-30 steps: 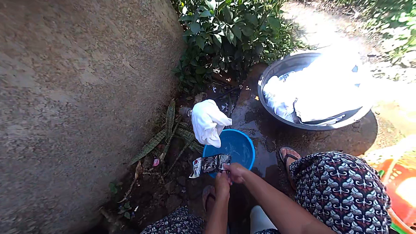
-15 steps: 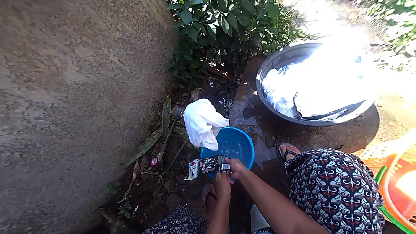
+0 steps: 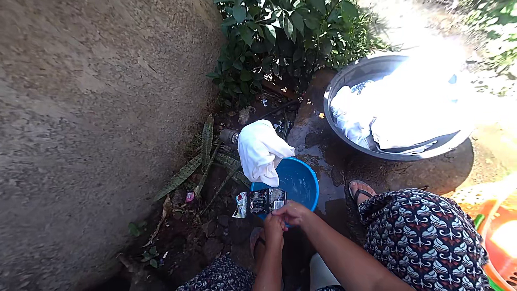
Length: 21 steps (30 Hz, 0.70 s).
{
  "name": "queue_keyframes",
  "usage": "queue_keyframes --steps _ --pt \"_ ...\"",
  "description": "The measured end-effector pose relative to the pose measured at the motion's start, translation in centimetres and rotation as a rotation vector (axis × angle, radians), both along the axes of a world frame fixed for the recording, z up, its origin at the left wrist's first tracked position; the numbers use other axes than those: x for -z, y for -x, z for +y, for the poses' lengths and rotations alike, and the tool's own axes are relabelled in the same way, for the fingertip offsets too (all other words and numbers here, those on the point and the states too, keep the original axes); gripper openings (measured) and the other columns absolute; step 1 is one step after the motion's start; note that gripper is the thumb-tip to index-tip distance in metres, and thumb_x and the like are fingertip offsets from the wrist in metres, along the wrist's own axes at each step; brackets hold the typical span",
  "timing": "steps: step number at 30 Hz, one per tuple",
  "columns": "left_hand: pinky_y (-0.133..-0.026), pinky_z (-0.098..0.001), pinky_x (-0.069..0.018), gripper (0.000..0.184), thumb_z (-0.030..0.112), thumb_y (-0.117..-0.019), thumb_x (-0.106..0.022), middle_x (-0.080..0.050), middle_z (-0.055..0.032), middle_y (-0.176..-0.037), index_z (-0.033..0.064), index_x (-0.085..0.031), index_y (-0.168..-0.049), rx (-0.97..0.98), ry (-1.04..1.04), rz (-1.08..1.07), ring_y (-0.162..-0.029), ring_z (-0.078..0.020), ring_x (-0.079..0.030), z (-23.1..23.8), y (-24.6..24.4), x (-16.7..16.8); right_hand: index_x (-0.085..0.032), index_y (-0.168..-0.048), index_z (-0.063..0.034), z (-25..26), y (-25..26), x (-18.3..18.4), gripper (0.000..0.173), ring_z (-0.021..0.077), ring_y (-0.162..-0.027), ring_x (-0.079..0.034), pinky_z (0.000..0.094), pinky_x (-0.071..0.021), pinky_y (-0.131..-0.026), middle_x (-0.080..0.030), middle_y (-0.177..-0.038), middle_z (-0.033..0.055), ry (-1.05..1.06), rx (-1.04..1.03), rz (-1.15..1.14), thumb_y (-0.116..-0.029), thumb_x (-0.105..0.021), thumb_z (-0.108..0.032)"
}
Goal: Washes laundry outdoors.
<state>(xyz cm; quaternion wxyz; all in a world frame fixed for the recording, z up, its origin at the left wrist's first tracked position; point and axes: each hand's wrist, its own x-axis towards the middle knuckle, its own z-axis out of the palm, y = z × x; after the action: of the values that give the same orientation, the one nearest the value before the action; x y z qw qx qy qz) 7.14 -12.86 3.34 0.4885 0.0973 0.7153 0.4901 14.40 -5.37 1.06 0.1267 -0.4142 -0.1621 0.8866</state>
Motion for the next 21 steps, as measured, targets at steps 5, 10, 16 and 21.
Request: queue_keyframes --steps 5,10,16,21 --pt "-0.046 -0.0225 -0.0462 0.025 0.009 -0.1091 -0.041 -0.043 -0.0010 -0.062 0.0012 -0.046 -0.086 0.078 0.118 0.107 -0.044 -0.0080 -0.043 0.3 -0.4 0.0 -0.050 -0.124 -0.0005 0.6 1.0 -0.5 0.039 0.0179 -0.073 -0.066 0.0328 -0.0574 -0.065 -0.065 -0.092 0.0122 0.032 0.090 -0.162 -0.0897 -0.068 0.007" --pt "-0.049 -0.0253 -0.0491 0.028 0.014 -0.1106 -0.041 -0.048 -0.0034 -0.063 -0.0032 -0.053 -0.092 0.169 0.157 0.214 -0.047 -0.0100 -0.048 0.2 -0.3 -0.1 -0.053 -0.127 0.0014 1.1 2.0 -0.4 0.042 0.0193 -0.081 -0.067 0.0338 -0.0571 -0.071 -0.066 -0.100 0.0147 -0.020 0.125 -0.252 -0.0896 -0.071 0.003" --pt "-0.050 -0.0271 -0.0503 0.029 0.015 -0.1108 -0.042 -0.048 -0.0043 -0.063 -0.0029 -0.054 -0.092 0.208 0.208 0.278 -0.048 -0.0120 -0.051 0.4 -0.4 -0.1 -0.059 -0.122 0.0041 1.1 3.1 0.2 0.033 0.0197 -0.084 -0.066 0.0355 -0.0564 -0.075 -0.067 -0.101 0.0156 -0.087 0.172 -0.311 -0.0921 -0.071 -0.002" --pt "-0.052 -0.0290 -0.0516 0.028 0.016 -0.1108 -0.042 -0.048 -0.0053 -0.066 -0.0024 -0.053 -0.093 0.220 0.222 0.294 -0.050 -0.0133 -0.052 0.5 -0.4 -0.1 -0.058 -0.125 0.0035 1.4 3.7 0.5 0.032 0.0204 -0.088 -0.066 0.0367 -0.0562 -0.080 -0.066 -0.105 0.0161 -0.124 0.210 -0.292 -0.0957 -0.067 -0.003"
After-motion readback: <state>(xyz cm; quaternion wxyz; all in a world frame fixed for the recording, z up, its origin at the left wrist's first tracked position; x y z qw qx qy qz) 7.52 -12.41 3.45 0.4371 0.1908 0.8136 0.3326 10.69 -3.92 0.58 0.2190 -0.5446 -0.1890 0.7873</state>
